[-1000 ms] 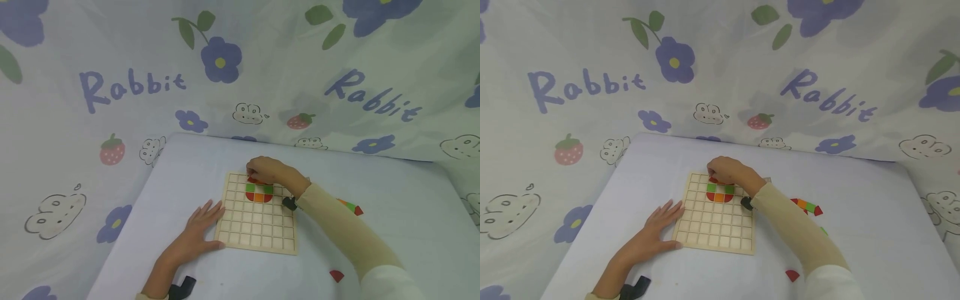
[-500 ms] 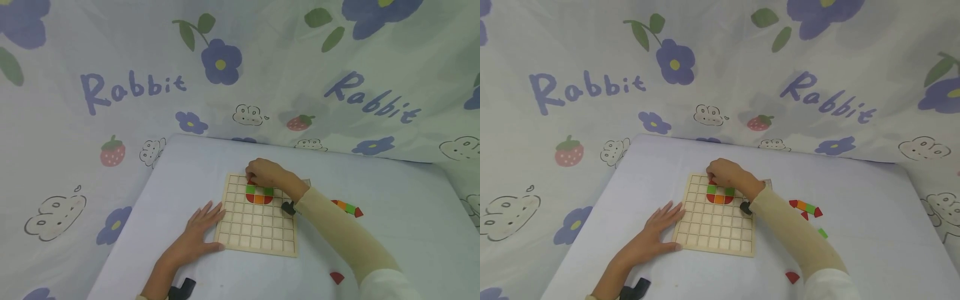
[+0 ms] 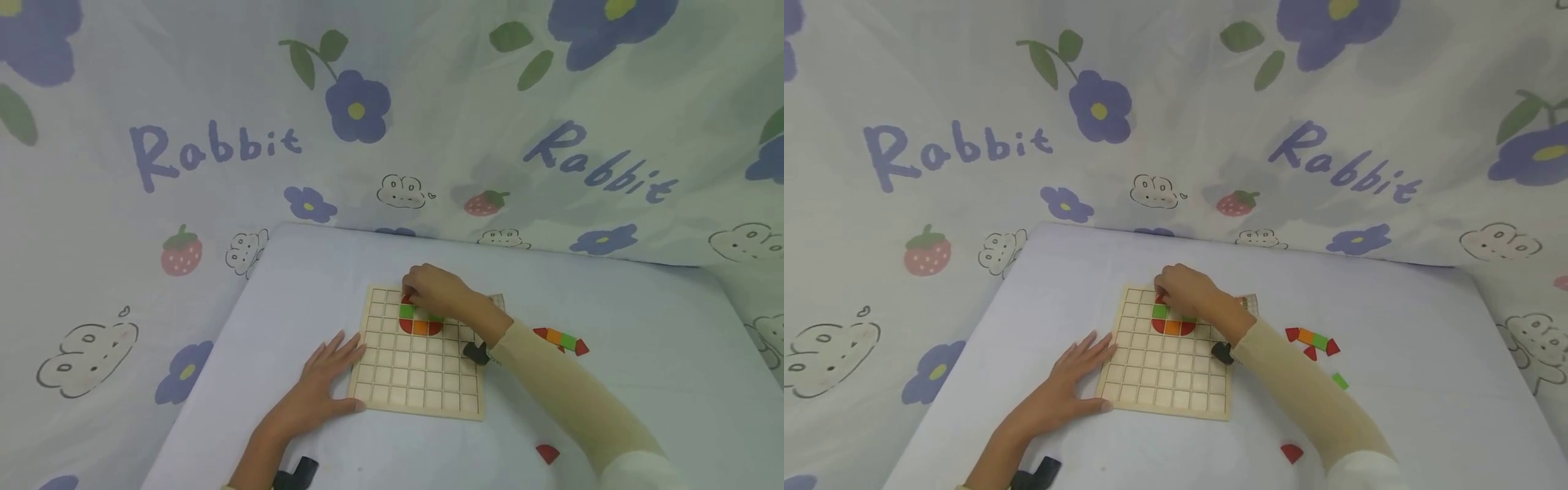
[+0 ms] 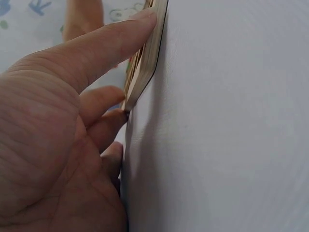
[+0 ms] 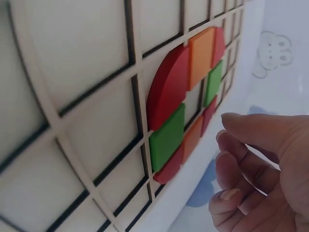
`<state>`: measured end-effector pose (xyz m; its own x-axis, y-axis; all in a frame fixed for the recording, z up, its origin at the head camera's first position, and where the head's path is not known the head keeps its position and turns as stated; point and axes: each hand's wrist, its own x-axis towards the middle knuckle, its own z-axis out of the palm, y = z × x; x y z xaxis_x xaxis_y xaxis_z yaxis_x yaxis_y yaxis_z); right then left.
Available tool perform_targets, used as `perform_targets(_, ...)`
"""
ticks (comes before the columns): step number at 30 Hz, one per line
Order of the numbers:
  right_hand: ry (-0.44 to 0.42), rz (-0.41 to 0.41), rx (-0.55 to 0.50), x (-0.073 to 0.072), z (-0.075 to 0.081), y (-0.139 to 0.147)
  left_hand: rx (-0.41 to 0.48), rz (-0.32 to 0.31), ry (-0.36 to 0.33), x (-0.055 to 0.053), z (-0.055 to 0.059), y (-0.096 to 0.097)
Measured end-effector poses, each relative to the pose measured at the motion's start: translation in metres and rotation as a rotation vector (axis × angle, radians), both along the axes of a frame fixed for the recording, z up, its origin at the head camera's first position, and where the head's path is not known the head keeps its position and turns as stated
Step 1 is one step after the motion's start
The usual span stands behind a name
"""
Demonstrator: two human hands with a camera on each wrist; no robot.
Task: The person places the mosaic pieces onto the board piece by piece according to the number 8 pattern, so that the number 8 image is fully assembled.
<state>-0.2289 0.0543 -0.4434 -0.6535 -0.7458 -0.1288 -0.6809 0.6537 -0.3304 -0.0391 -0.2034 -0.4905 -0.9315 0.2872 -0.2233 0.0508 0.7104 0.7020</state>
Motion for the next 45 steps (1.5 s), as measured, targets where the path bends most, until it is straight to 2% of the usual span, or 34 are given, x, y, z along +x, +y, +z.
perform_targets(9, -0.072, -0.12, -0.082, 0.019, 0.012, 0.031, -0.005, 0.015, -0.001, 0.0, -0.001, 0.001)
perform_targets(14, -0.102, -0.17, -0.085, 0.029, 0.02, 0.051, -0.004, 0.02, -0.004, 0.0, -0.002, 0.001)
perform_targets(20, -0.09, -0.192, -0.075, 0.04, 0.031, 0.078, -0.016, 0.014, -0.019, 0.001, -0.004, 0.001)
perform_targets(25, -0.162, -0.226, -0.046, 0.046, 0.037, 0.105, -0.027, 0.005, -0.012, 0.001, -0.005, 0.0)
perform_targets(28, -0.195, -0.273, -0.04, 0.054, 0.039, 0.123, -0.024, 0.0, -0.006, -0.001, -0.004, 0.001)
perform_targets(35, -0.169, -0.412, -0.036, 0.077, 0.035, 0.163, -0.018, -0.003, -0.009, -0.003, -0.003, 0.003)
perform_targets(41, -0.128, -0.443, -0.077, 0.093, 0.021, 0.196, -0.007, 0.0, 0.0, -0.001, 0.0, 0.003)
perform_targets(45, -0.095, -0.476, -0.063, 0.104, 0.012, 0.213, -0.008, 0.0, -0.004, -0.001, 0.0, 0.003)
